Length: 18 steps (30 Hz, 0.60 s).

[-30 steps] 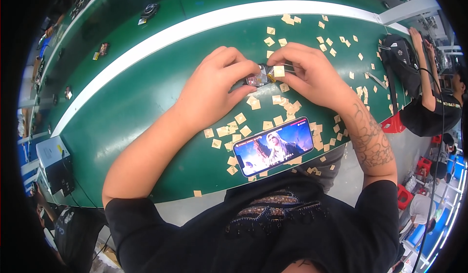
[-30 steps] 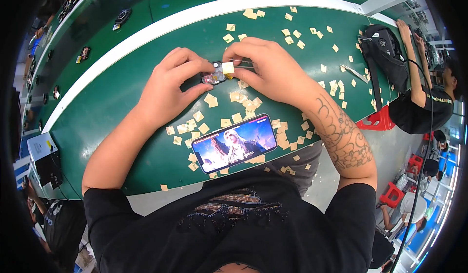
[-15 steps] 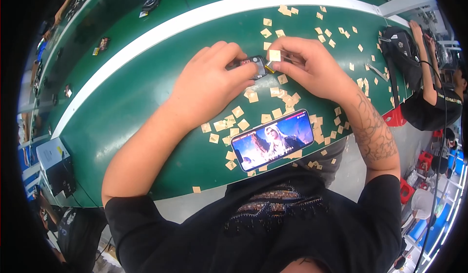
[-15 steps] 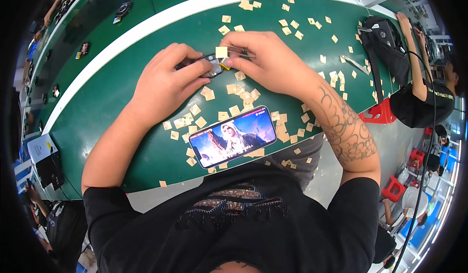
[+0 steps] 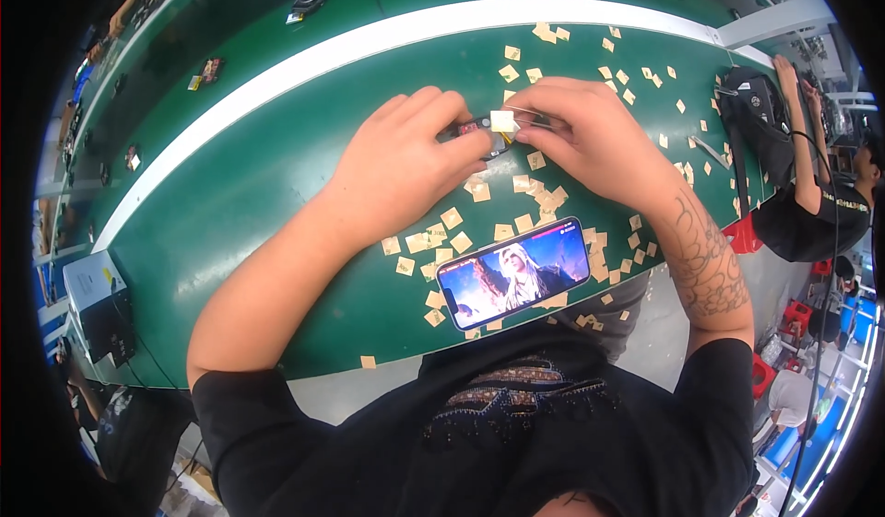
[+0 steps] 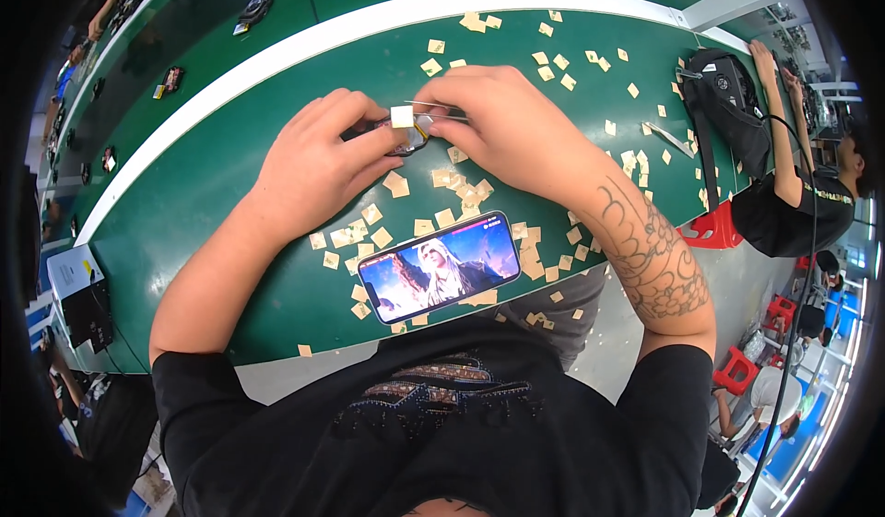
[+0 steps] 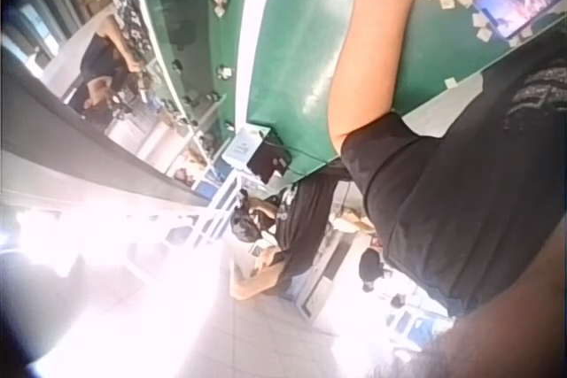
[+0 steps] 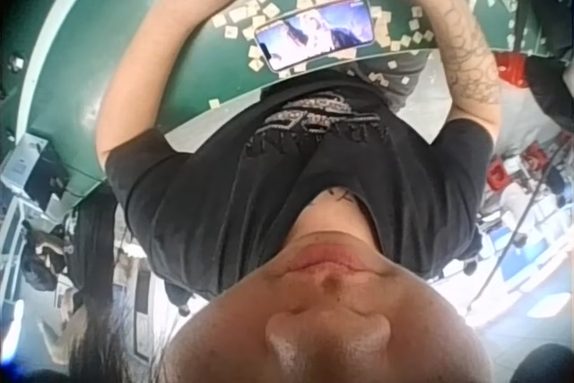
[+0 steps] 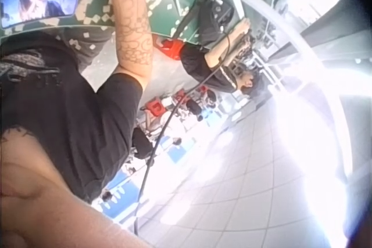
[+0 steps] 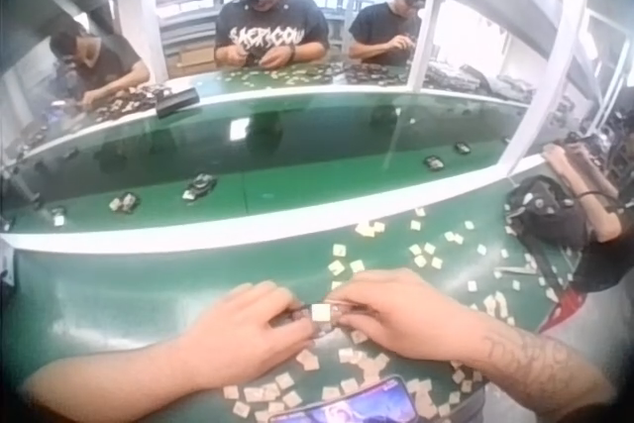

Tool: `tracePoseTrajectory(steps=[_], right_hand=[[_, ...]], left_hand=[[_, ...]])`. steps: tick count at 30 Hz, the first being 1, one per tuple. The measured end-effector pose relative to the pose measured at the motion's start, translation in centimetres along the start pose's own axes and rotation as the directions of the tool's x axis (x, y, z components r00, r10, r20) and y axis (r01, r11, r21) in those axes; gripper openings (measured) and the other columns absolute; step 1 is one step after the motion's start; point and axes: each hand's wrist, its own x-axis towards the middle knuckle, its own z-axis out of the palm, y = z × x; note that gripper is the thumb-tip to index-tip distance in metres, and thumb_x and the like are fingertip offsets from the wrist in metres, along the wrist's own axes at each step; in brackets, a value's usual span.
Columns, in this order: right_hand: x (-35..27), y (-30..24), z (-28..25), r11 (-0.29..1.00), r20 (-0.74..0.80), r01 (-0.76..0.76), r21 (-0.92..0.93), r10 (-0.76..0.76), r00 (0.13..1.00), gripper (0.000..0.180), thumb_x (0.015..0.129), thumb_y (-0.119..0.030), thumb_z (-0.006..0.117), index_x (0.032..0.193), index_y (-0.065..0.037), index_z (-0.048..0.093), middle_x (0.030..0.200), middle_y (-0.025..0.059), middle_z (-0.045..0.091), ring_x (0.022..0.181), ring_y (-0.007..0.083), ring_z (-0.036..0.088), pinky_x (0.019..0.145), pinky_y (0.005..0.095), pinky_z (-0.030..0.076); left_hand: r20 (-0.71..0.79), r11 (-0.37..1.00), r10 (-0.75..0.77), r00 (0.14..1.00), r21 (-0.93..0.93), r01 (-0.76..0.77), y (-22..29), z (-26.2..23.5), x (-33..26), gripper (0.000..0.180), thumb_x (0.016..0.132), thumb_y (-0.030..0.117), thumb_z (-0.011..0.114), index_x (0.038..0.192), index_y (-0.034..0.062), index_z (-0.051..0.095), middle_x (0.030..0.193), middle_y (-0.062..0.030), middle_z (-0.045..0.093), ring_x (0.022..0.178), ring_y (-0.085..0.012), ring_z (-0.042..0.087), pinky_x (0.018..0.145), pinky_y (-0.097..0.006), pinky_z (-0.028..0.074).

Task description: The person is manually assembling small electronic components, placing tiny square labels or parts onto a small module at a green workbench.

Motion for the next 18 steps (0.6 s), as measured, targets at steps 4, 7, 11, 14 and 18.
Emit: tracePoseTrajectory(steps=[4, 7, 11, 14, 18], right_hand=[[0.6, -0.8, 1.0, 0.999, 0.026, -0.030, -0.020, 0.030, 0.999, 0.019, 0.090, -0.001, 0.075, 0.109, 0.000, 0.073, 0.095, 0.0152, 0.075, 0.094, 0.0356, 0.073, 0.083, 0.0431, 0.058], [-0.1, -0.6, 2.0, 1.000, -0.082, -0.007, -0.023, 0.005, 0.997, 0.021, 0.091, -0.003, 0.077, 0.111, 0.000, 0.073, 0.093, 0.0125, 0.074, 0.078, 0.0286, 0.069, 0.072, 0.0394, 0.056], [-0.7, -0.3, 3.1, 0.981, -0.096, -0.171, 0.091, 0.179, 0.979, 0.023, 0.091, -0.004, 0.079, 0.113, -0.001, 0.074, 0.091, 0.0093, 0.073, 0.064, 0.0197, 0.058, 0.062, 0.0348, 0.049], [-0.9, 0.3, 3.4, 0.968, -0.124, -0.166, 0.188, 0.191, 0.974, 0.022, 0.091, -0.006, 0.081, 0.112, -0.001, 0.075, 0.090, 0.0070, 0.071, 0.058, 0.0135, 0.046, 0.056, 0.0311, 0.042], [-0.7, -1.1, 3.2, 0.979, -0.132, -0.190, 0.073, 0.198, 0.971, 0.015, 0.091, -0.004, 0.079, 0.105, 0.000, 0.076, 0.088, 0.0103, 0.071, 0.065, 0.0224, 0.059, 0.062, 0.0361, 0.049]], left_hand=[[-0.018, 1.000, 0.005, 1.000, -0.004, -0.005, -0.1, 0.0, -0.2, 0.027, 0.081, 0.018, 0.087, 0.105, 0.0117, 0.077, 0.099, -0.0048, 0.063, 0.090, -0.0260, 0.063, 0.078, -0.040, 0.055], [-0.033, 0.998, -0.013, 0.999, -0.063, 0.010, -0.2, 0.2, -0.2, 0.029, 0.079, 0.015, 0.088, 0.105, 0.0094, 0.075, 0.099, -0.0058, 0.064, 0.091, -0.0276, 0.064, 0.078, -0.041, 0.055], [-0.033, 0.982, -0.090, 0.995, -0.171, 0.084, -0.1, 0.1, -0.2, 0.040, 0.077, 0.011, 0.090, 0.110, 0.0064, 0.070, 0.101, -0.0088, 0.066, 0.094, -0.0307, 0.064, 0.080, -0.042, 0.055], [-0.028, 0.976, -0.116, 0.993, -0.188, 0.108, -0.2, 0.0, -0.1, 0.046, 0.076, 0.010, 0.091, 0.115, 0.0060, 0.067, 0.102, -0.0103, 0.067, 0.094, -0.0321, 0.065, 0.081, -0.042, 0.056], [-0.044, 0.965, -0.142, 0.989, -0.231, 0.128, -0.2, 0.3, -0.1, 0.048, 0.077, 0.007, 0.091, 0.118, 0.0060, 0.065, 0.101, -0.0109, 0.067, 0.093, -0.0326, 0.065, 0.081, -0.042, 0.056]])
